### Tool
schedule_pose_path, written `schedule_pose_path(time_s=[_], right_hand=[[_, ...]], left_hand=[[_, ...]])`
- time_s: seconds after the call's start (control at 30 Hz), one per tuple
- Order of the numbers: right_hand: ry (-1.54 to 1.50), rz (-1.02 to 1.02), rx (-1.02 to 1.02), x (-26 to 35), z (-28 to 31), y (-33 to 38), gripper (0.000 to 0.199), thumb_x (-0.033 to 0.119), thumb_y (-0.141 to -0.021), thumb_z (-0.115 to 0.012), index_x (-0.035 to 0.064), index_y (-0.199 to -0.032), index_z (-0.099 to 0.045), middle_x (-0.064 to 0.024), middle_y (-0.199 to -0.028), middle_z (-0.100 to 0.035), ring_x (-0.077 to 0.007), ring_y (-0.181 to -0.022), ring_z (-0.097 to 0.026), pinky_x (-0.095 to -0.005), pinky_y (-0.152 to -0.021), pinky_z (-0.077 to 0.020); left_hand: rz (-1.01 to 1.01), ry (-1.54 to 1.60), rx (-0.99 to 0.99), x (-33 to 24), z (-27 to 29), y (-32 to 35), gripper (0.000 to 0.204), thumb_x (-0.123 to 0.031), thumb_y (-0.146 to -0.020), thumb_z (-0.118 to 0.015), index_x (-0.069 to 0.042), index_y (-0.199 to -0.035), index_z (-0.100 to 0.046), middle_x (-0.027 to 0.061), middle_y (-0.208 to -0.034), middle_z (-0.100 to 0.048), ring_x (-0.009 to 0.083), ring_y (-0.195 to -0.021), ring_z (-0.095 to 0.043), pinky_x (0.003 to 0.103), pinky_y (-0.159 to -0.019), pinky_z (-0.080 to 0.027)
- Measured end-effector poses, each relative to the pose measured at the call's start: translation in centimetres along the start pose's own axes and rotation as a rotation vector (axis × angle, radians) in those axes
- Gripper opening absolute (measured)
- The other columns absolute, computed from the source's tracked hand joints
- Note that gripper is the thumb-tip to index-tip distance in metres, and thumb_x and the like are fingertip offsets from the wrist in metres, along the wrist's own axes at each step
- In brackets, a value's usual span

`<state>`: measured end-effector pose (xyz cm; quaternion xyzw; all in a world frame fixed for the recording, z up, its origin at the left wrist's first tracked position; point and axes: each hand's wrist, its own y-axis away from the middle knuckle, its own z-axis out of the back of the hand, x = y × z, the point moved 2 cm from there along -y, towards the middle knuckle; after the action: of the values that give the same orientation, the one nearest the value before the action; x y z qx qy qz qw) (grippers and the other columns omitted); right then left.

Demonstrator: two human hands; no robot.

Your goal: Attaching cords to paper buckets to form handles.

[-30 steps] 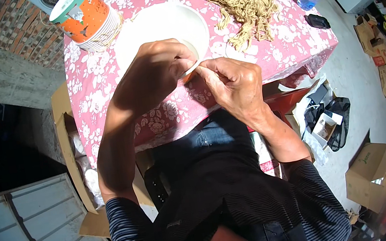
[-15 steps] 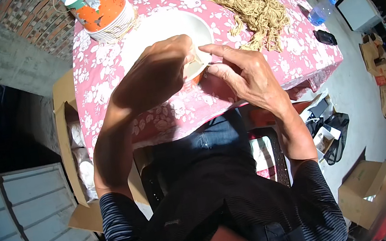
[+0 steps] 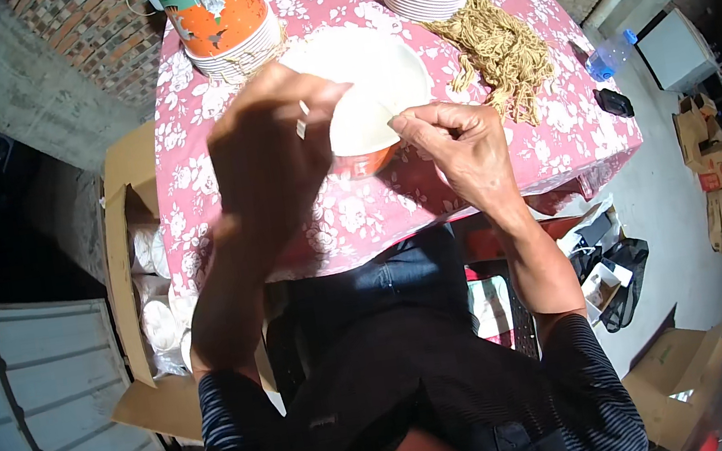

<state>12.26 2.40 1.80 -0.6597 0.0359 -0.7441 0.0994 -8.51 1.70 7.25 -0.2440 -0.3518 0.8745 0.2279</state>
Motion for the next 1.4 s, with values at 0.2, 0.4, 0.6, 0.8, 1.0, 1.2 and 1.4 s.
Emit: schedule_pose_path(time_s=[0.2, 0.4, 0.6, 0.8, 1.0, 1.2, 1.4], right_hand=[[0.110, 0.280, -0.057, 0.1, -1.2, 0.8, 0.014, 0.008, -0.095, -0.075, -0.0010, -0.105, -0.081, 0.0006, -0.069, -0.071, -0.0011, -0.062, -0.054, -0.0214, -0.053, -0.0434], [0.321, 0.350, -0.017, 1.0, -1.2, 0.9, 0.011, 0.008, -0.092, -0.077, -0.0006, -0.096, -0.081, -0.0088, -0.070, -0.073, -0.0080, -0.056, -0.060, -0.0263, -0.051, -0.0456], [0.215, 0.435, 0.092, -1.0, 0.9, 0.4, 0.027, 0.003, -0.091, -0.077, -0.0021, -0.110, -0.059, 0.0006, -0.071, -0.057, -0.0070, -0.064, -0.054, -0.0259, -0.057, -0.0455], [0.597, 0.566, 0.290, -0.4, 8.7, -4.2, 0.012, 0.011, -0.093, -0.076, -0.0005, -0.098, -0.076, -0.0109, -0.089, -0.074, -0.0219, -0.086, -0.071, -0.0385, -0.075, -0.0579], [0.821, 0.802, 0.356, 7.1, 9.2, -6.2, 0.013, -0.003, -0.084, -0.078, 0.0022, -0.095, -0.077, -0.0096, -0.089, -0.071, -0.0246, -0.088, -0.069, -0.0399, -0.076, -0.0565], [1.014, 1.006, 0.345, 9.3, 5.4, -4.0, 0.025, -0.002, -0.071, -0.077, 0.0047, -0.095, -0.076, -0.0062, -0.082, -0.061, -0.0230, -0.084, -0.065, -0.0387, -0.070, -0.0576], [1.196, 0.969, 0.209, 11.0, 8.0, -5.6, 0.021, 0.002, -0.079, -0.074, 0.0039, -0.099, -0.075, -0.0088, -0.087, -0.062, -0.0268, -0.089, -0.064, -0.0408, -0.075, -0.0562]], left_hand=[[-0.017, 0.164, 0.038, -1.2, -1.9, 0.8, 0.015, -0.018, -0.089, -0.076, -0.004, -0.085, -0.075, 0.0121, -0.076, -0.068, 0.0325, -0.073, -0.068, 0.043, -0.067, -0.053], [0.234, 0.391, 0.295, -1.0, -1.9, 0.5, 0.014, -0.013, -0.095, -0.071, 0.000, -0.097, -0.076, 0.0158, -0.087, -0.074, 0.0266, -0.076, -0.073, 0.035, -0.071, -0.056], [0.280, 0.677, 0.345, -0.2, -1.3, 1.8, 0.009, -0.006, -0.098, -0.065, 0.001, -0.096, -0.071, 0.0113, -0.092, -0.077, 0.0172, -0.083, -0.073, 0.033, -0.078, -0.055], [0.235, 1.140, 0.510, 0.2, -0.8, 1.1, 0.008, -0.004, -0.098, -0.066, 0.003, -0.094, -0.067, 0.0107, -0.084, -0.073, 0.0195, -0.082, -0.073, 0.033, -0.077, -0.056], [0.255, 0.676, 0.787, -0.9, -1.6, -0.3, 0.010, -0.007, -0.099, -0.065, 0.002, -0.097, -0.067, 0.0118, -0.077, -0.070, 0.0178, -0.072, -0.071, 0.033, -0.067, -0.054], [0.174, 0.516, 0.550, -0.3, -2.8, -0.4, 0.021, -0.017, -0.098, -0.063, 0.002, -0.091, -0.067, 0.0153, -0.074, -0.068, 0.0299, -0.072, -0.070, 0.041, -0.071, -0.053], [0.326, 0.497, 0.516, -0.8, -2.2, -1.5, 0.018, -0.017, -0.100, -0.064, 0.001, -0.097, -0.069, 0.0099, -0.074, -0.066, 0.0173, -0.070, -0.065, 0.035, -0.067, -0.051]])
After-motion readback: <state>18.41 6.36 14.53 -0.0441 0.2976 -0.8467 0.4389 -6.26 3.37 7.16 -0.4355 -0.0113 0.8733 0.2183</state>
